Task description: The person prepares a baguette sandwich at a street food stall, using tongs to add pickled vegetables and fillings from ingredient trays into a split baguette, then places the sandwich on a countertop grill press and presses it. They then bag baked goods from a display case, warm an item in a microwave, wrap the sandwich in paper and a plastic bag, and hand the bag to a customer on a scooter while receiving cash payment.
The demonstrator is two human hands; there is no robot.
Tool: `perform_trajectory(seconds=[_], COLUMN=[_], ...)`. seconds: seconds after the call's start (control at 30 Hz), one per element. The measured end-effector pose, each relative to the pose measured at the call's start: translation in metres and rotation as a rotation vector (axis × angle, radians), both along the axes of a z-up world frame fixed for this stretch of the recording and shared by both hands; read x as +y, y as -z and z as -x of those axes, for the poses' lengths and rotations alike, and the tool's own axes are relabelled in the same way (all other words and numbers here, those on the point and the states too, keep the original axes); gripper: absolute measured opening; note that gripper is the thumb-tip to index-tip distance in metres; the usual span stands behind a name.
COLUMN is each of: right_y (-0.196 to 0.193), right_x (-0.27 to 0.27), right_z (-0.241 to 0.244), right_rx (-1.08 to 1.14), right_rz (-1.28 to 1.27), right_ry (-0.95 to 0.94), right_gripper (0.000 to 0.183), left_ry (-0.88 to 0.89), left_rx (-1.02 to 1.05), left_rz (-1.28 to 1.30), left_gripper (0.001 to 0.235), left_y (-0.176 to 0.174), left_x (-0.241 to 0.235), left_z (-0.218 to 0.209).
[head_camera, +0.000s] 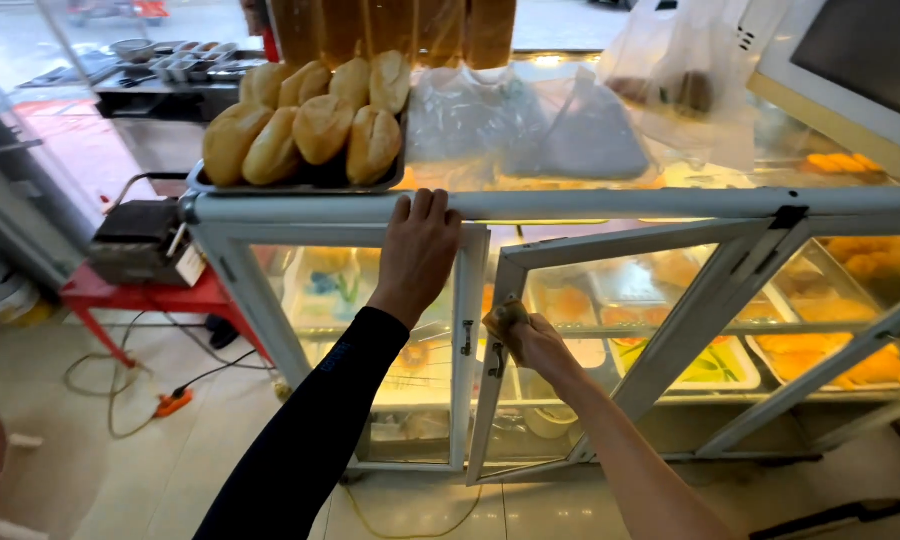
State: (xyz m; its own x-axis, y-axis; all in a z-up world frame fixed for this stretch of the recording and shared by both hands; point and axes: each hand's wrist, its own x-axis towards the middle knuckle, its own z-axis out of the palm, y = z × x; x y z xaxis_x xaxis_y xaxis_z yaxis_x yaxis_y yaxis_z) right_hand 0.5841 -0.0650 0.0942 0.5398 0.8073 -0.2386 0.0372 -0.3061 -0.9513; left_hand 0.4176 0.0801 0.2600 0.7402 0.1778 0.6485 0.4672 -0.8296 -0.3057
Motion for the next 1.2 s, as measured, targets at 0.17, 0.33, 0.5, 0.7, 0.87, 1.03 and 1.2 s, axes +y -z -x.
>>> perform_trajectory(seconds=[0.17,0.33,0.5,0.7,0.87,1.03,1.2], right_y=[-0.003,-0.001,0.022,0.072,0.132,0.011,-0.018], right_x=[0.032,0.050,0.048,0.083,0.140,0.235,0.365], right_z=[-0.011,-0.009,0.006,0.077,0.125,0.285,0.414], right_rx=[-0.031,-0.033,-0.015,-0.003,-0.348,0.013,-0.053], right_rz=[0.026,-0.052,-0.193,-0.087,-0.326,-0.096,-0.007], right_ry=[0.018,0.077,0.172,-0.207,-0.850,-1.138,-1.219], right_gripper=[0.037,0.037,0.034,0.035,0.060,0.032,0.027], left_ry=[0.086,0.142,0.134,0.301,0.285,0.030,-0.206], left_rx=[-0.123,-0.110,-0.190,-0.293,-0.170,-0.401,-0.489], left_rz=[-0.131,0.078,0.094,0.408,0.561,1.346,1.479], left_gripper=[0.040,0.035,0.037,0.073,0.095,0.088,0.040], left_y=[-0.003,0.007,0.019,0.042,0.067,0.116,0.143], left_x=[0.024,0.036,0.039,0.031,0.033,0.103,0.218], left_z=[-0.008,-0.013,-0.015,0.029,0.175,0.331,0.462])
